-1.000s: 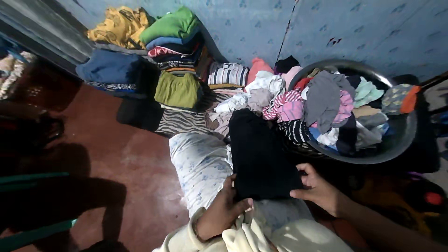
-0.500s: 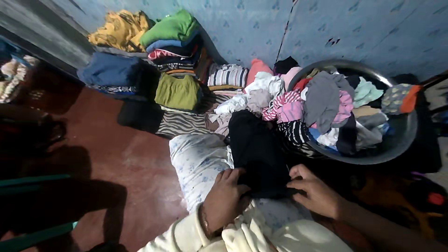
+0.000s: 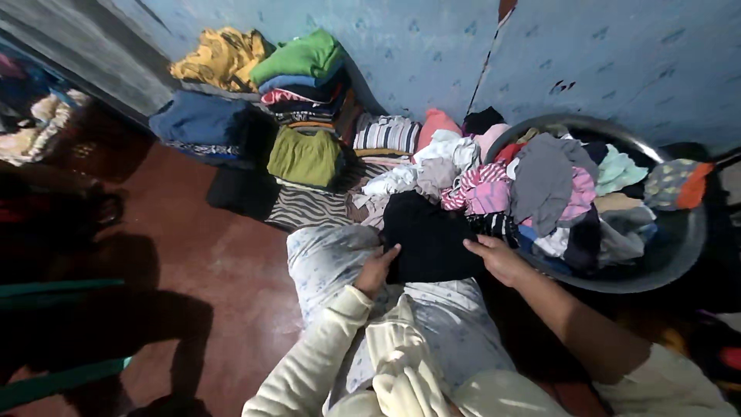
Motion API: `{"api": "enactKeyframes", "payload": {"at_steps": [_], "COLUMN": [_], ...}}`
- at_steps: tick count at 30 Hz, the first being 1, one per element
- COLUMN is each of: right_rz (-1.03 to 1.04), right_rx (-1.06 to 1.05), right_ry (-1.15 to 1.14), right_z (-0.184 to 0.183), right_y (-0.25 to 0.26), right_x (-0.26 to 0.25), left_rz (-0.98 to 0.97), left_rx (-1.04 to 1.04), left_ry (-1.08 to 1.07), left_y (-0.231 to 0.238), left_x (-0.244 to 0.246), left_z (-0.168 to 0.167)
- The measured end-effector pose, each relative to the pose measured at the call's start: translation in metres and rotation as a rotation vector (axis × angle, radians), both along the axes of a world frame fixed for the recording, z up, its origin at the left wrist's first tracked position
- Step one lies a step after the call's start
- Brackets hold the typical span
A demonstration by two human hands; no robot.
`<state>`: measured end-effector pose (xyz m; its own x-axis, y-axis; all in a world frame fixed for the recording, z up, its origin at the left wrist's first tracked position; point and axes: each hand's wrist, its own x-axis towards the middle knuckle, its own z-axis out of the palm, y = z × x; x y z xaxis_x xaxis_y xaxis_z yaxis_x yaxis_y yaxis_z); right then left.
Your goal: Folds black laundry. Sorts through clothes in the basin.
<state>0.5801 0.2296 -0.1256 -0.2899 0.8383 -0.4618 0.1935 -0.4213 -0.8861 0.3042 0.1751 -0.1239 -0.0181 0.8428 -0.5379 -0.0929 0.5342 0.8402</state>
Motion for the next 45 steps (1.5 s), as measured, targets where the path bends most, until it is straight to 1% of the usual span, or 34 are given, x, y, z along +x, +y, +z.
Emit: {"api": "enactKeyframes", "payload": {"at_steps": [3,6,9,11,14,16,18,20,21,22,23,25,27,28,29,30,31,33,35,37,39,41,45], "right_rz": [-0.017,0.033,0.091,0.104,0.074,0.042,0.039,0.059,0.074,0.090,0.101,0.180,0.349,0.436,0.529,0.600,0.642,0.644,0.587,0.498,0.460,0.470,0.550], "right_rx": [0.039,-0.008,-0.085,-0.098,-0.004,0.029,0.009,-0.021,0.000,0.064,0.183,0.552,0.969,1.117,1.190,1.202,1.167,1.062,0.982,0.993,0.988,0.911,0.810], "right_ry": [0.055,-0.010,-0.152,-0.199,-0.192,-0.168,-0.200,-0.279,-0.317,-0.346,-0.362,-0.403,-0.527,-0.606,-0.683,-0.725,-0.754,-0.748,-0.659,-0.561,-0.458,-0.356,-0.257], "right_z": [0.012,0.018,0.007,0.007,0.021,0.027,0.027,0.019,0.014,0.010,0.005,-0.005,-0.016,-0.021,-0.027,-0.036,-0.047,-0.072,-0.088,-0.093,-0.088,-0.070,-0.018], "right_y": [-0.010,-0.029,-0.045,-0.049,-0.048,-0.048,-0.050,-0.055,-0.057,-0.059,-0.062,-0.068,-0.066,-0.063,-0.062,-0.061,-0.059,-0.051,-0.044,-0.036,-0.027,-0.020,-0.010], "right_x": [0.007,0.020,0.024,0.022,0.020,0.021,0.022,0.020,0.020,0.021,0.025,0.038,0.052,0.057,0.061,0.063,0.062,0.057,0.046,0.036,0.032,0.031,0.041], "left_rz": [-0.044,-0.078,-0.140,-0.141,-0.075,-0.066,-0.091,-0.142,-0.168,-0.188,-0.208,-0.312,-0.464,-0.550,-0.649,-0.751,-0.833,-0.946,-0.981,-0.918,-0.846,-0.824,-0.793], "left_rx": [0.087,0.087,0.003,-0.029,0.070,0.129,0.119,0.058,0.048,0.076,0.147,0.425,0.779,0.916,0.995,1.009,0.984,0.878,0.806,0.825,0.870,0.903,0.935], "left_ry": [0.049,0.077,0.141,0.157,0.112,0.092,0.081,0.082,0.106,0.153,0.226,0.463,0.739,0.864,0.973,1.039,1.066,1.047,0.961,0.878,0.815,0.765,0.683], "left_y": [-0.009,-0.029,-0.044,-0.048,-0.053,-0.056,-0.058,-0.060,-0.060,-0.061,-0.062,-0.065,-0.061,-0.059,-0.056,-0.054,-0.050,-0.039,-0.030,-0.023,-0.017,-0.012,-0.018], "left_x": [-0.001,0.000,0.000,0.000,0.003,0.002,0.000,-0.001,-0.002,-0.004,-0.008,-0.024,-0.040,-0.044,-0.045,-0.045,-0.044,-0.037,-0.031,-0.031,-0.034,-0.037,-0.046], "left_z": [0.019,0.028,0.014,0.007,0.017,0.023,0.019,0.009,0.005,0.003,0.001,-0.006,-0.017,-0.022,-0.026,-0.031,-0.038,-0.050,-0.058,-0.064,-0.064,-0.059,-0.023]}}
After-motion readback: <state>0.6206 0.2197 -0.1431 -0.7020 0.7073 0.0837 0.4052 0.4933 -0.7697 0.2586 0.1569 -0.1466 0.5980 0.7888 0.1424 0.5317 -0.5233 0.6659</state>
